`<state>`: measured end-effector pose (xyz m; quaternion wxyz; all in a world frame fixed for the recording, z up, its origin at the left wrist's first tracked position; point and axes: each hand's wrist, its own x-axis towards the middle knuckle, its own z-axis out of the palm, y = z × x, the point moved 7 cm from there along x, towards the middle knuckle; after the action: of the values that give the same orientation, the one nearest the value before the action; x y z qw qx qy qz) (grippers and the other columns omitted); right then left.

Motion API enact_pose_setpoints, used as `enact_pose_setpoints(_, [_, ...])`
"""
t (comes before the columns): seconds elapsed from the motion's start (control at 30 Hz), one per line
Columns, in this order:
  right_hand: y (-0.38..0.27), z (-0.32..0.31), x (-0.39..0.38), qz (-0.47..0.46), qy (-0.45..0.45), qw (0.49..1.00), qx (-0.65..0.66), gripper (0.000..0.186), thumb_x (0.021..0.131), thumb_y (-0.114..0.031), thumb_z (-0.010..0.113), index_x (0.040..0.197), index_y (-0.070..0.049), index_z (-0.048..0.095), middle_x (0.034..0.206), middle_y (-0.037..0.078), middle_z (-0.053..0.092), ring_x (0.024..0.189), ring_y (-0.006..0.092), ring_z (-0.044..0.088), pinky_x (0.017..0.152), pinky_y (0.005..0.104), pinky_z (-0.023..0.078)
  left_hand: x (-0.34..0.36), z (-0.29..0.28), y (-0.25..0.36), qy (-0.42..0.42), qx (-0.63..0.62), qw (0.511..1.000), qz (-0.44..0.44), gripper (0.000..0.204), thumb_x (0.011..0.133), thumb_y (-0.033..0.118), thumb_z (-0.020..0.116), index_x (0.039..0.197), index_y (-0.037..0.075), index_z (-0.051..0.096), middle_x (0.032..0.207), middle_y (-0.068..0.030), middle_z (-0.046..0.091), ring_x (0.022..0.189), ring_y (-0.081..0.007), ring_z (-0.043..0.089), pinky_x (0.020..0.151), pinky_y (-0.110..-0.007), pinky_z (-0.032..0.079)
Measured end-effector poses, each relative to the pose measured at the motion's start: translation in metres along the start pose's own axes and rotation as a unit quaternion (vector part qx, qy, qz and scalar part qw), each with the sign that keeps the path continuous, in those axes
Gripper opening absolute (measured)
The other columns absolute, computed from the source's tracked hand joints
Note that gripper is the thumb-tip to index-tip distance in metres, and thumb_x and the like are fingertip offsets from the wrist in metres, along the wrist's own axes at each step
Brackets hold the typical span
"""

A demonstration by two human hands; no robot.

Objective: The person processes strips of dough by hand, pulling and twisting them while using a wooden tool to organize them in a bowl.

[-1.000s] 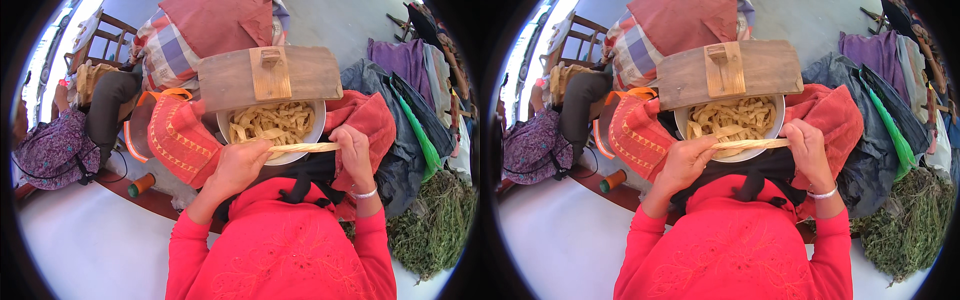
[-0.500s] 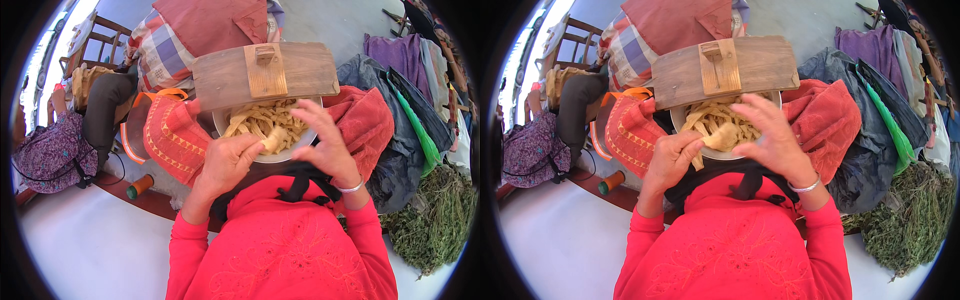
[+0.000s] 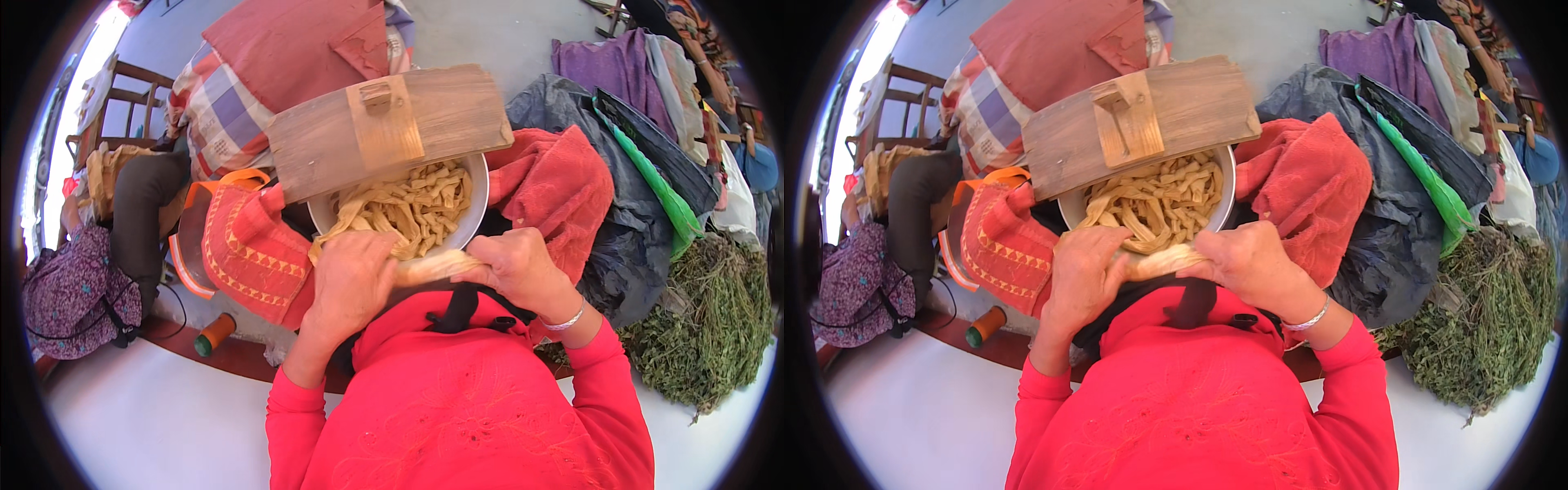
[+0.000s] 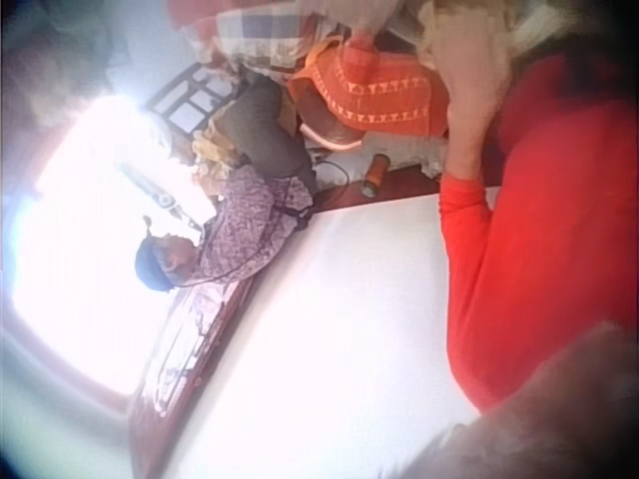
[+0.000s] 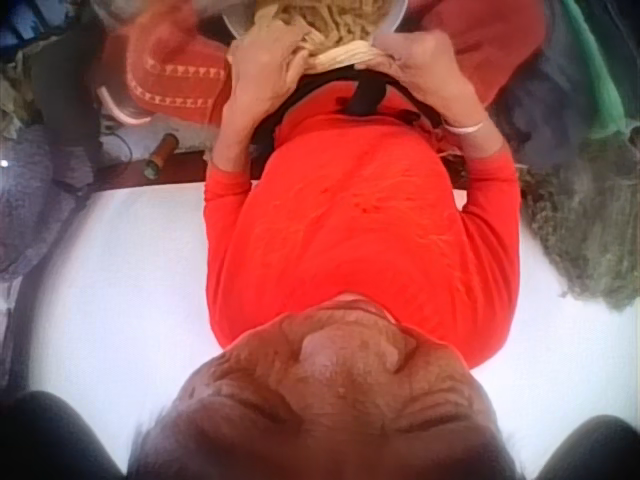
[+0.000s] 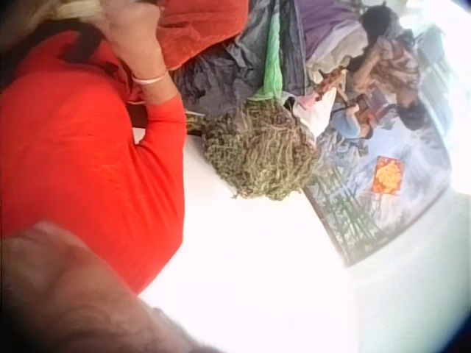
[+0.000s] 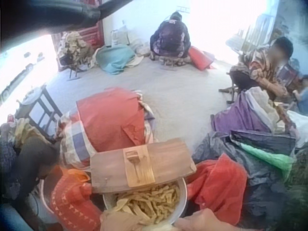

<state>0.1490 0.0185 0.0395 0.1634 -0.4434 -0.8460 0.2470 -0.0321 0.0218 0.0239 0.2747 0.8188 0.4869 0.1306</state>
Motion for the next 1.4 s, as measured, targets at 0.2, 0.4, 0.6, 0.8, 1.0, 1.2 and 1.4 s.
enact_pose_setpoints(0.2, [0.004, -0.011, 0.001, 0.006, 0.024, 0.994, 0.106, 0.032, 0.079, -0.03, 0.074, 0.075, -0.005, 0.056, 0.061, 0.012, 0.057, 0.054, 0.0278, 0.059, 0.049, 0.0355, 0.045, 0.022, 0.033, 0.039, -0.17, -0.516, 0.839, -0.012, 0.045, 0.089, 0.009, 0.059, 0.132, 0.002, 0.046, 0.09, -0.0066, 0.061, 0.079, -0.0156, 0.06, 0.077, -0.032, 0.048])
enact_pose_setpoints(0.4, [0.024, -0.002, -0.008, 0.137, 0.1, 0.896, 0.411, 0.025, 0.091, -0.026, 0.065, 0.087, -0.001, 0.062, 0.068, 0.011, 0.055, 0.056, 0.0159, 0.052, 0.054, 0.0287, 0.045, 0.023, 0.05, 0.033, -0.212, -0.549, 0.806, -0.057, 0.026, 0.095, 0.008, 0.051, 0.12, 0.001, 0.054, 0.08, -0.0015, 0.056, 0.067, -0.0111, 0.054, 0.063, -0.028, 0.046])
enact_pose_setpoints(0.6, [0.032, 0.035, 0.01, 0.033, 0.043, 0.993, 0.106, 0.025, 0.089, -0.018, 0.065, 0.071, -0.003, 0.056, 0.054, 0.013, 0.048, 0.048, 0.0304, 0.046, 0.047, 0.0335, 0.043, 0.046, 0.007, 0.026, -0.068, -0.135, 0.987, 0.046, 0.017, 0.09, 0.02, 0.062, 0.098, 0.005, 0.064, 0.073, -0.0149, 0.061, 0.061, -0.0306, 0.059, 0.058, -0.035, 0.047])
enact_pose_setpoints(0.8, [-0.002, 0.028, 0.031, 0.153, -0.034, 0.799, 0.58, 0.012, 0.089, -0.011, 0.065, 0.095, -0.002, 0.069, 0.067, -0.002, 0.059, 0.057, 0.0084, 0.053, 0.056, 0.0226, 0.045, 0.074, 0.023, -0.013, -0.046, -0.513, 0.856, -0.032, 0.035, 0.098, 0.033, 0.053, 0.086, 0.002, 0.065, 0.064, -0.0026, 0.06, 0.05, -0.0127, 0.052, 0.049, -0.023, 0.04])
enact_pose_setpoints(1.0, [0.064, 0.042, 0.049, 0.203, 0.209, 0.831, 0.474, 0.024, 0.091, -0.017, 0.065, 0.113, -0.006, 0.069, 0.066, 0.0, 0.06, 0.055, 0.0047, 0.049, 0.051, 0.0216, 0.041, 0.066, 0.068, 0.006, -0.022, -0.656, 0.748, -0.093, 0.035, 0.098, 0.014, 0.048, 0.131, 0.003, 0.052, 0.079, 0.0052, 0.052, 0.064, -0.0022, 0.042, 0.055, -0.018, 0.035])
enact_pose_setpoints(1.2, [0.05, 0.024, 0.05, 0.12, 0.255, 0.957, 0.072, 0.027, 0.085, -0.014, 0.065, 0.112, -0.012, 0.07, 0.066, 0.011, 0.061, 0.061, 0.0253, 0.057, 0.058, 0.0336, 0.046, 0.07, 0.093, -0.006, -0.006, -0.73, 0.671, -0.133, 0.034, 0.095, 0.01, 0.052, 0.129, 0.009, 0.051, 0.07, 0.006, 0.044, 0.054, -0.0023, 0.034, 0.046, -0.019, 0.025])
enact_pose_setpoints(1.4, [0.047, 0.025, 0.047, 0.124, 0.274, 0.947, 0.114, 0.03, 0.083, -0.012, 0.064, 0.112, -0.014, 0.07, 0.075, 0.009, 0.063, 0.066, 0.0283, 0.058, 0.064, 0.0364, 0.047, 0.068, 0.107, -0.005, -0.035, -0.776, 0.608, -0.162, 0.03, 0.096, 0.012, 0.053, 0.126, 0.01, 0.053, 0.069, 0.0054, 0.045, 0.053, -0.0028, 0.034, 0.046, -0.018, 0.024])
